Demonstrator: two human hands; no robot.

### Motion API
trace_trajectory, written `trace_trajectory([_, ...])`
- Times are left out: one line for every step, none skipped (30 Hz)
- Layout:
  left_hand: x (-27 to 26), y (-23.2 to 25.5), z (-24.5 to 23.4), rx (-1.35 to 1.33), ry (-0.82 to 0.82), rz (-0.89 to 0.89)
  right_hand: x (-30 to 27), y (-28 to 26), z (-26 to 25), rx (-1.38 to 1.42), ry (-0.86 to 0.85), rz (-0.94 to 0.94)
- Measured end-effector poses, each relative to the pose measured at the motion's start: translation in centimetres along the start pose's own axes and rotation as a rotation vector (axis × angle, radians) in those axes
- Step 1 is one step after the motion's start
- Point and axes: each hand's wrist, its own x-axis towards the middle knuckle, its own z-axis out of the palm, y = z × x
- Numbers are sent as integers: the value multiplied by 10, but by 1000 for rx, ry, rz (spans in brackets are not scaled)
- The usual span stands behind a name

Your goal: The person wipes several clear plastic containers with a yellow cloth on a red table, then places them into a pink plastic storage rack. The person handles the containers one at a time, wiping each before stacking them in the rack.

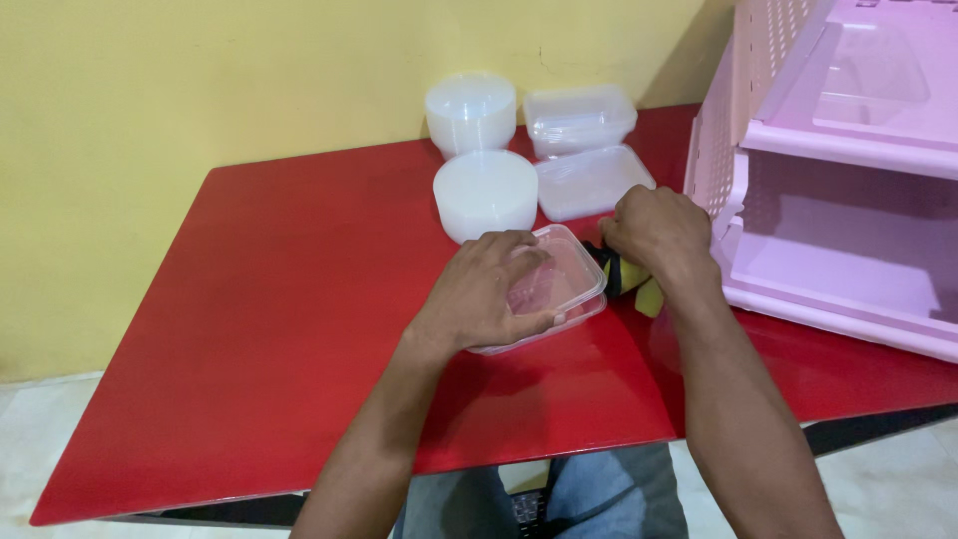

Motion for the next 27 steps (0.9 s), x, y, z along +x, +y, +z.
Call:
trace_trajectory([0, 0, 1, 3, -30, -6, 1, 1, 2, -14, -39, -7])
trace_trajectory([-1, 1, 2, 7, -60, -11, 3, 2, 3, -28, -77, -13])
trace_trajectory([-1, 2, 3, 11, -89, -15, 4, 3, 5, -42, -115, -20])
trace_trajectory([0, 2, 4, 20, -89, -5, 5, 3, 7, 2, -98, -54])
trace_trajectory([1, 3, 4, 30, -89, 4, 6, 3, 10, 46, -81, -89])
trace_trajectory([0, 3, 5, 39, -89, 11, 6, 3, 12, 88, -66, -125])
trace_trajectory([0, 2, 4, 34, -103, -7, 7, 2, 15, 166, -69, -137])
trace_trajectory([0, 1, 5, 25, -119, -23, 9, 3, 18, 242, -74, -146])
trace_trajectory([0, 1, 6, 17, -135, -40, 10, 5, 21, 319, -78, -154])
trace_trajectory([0, 1, 7, 18, -123, -24, 13, 5, 23, 361, -116, -200])
trace_trajectory([1, 1, 8, 19, -112, -7, 15, 5, 26, 404, -154, -247])
trace_trajectory([0, 0, 8, 21, -103, 8, 17, 4, 30, 449, -192, -294])
trace_trajectory([0, 0, 8, 17, -106, 2, 19, 3, 33, 457, -185, -386])
trace_trajectory([0, 0, 9, 12, -109, -2, 20, 4, 37, 464, -177, -477])
trace_trajectory([-1, 0, 9, 7, -113, -7, 20, 5, 40, 471, -169, -568])
trace_trajectory([-1, 0, 10, -3, -100, 1, 21, 6, 42, 517, -242, -535])
trace_trajectory([-1, 0, 10, -12, -88, 10, 22, 7, 44, 563, -315, -502])
trace_trajectory([-1, -1, 9, -20, -73, 17, 23, 7, 45, 607, -387, -472])
trace_trajectory([-1, -1, 9, -24, -78, 23, 24, 7, 46, 616, -418, -410])
trace_trajectory([0, -1, 9, -26, -81, 27, 25, 6, 47, 622, -450, -352])
trace_trajectory([0, -2, 8, -28, -83, 32, 26, 5, 48, 628, -480, -293])
trace_trajectory([-1, -2, 8, -32, -87, 19, 26, 5, 49, 685, -488, -296])
trace_trajectory([-1, -3, 8, -35, -90, 6, 27, 5, 50, 743, -495, -299])
trace_trajectory([-1, -4, 8, -38, -94, -8, 28, 6, 51, 801, -503, -303])
trace_trajectory([-1, -6, 8, -57, -55, -4, 29, 7, 52, 842, -502, -308])
trace_trajectory([-1, -8, 7, -75, -16, 1, 30, 7, 53, 883, -502, -313])
trace_trajectory([-2, -10, 7, -93, 23, 5, 31, 9, 53, 924, -501, -318])
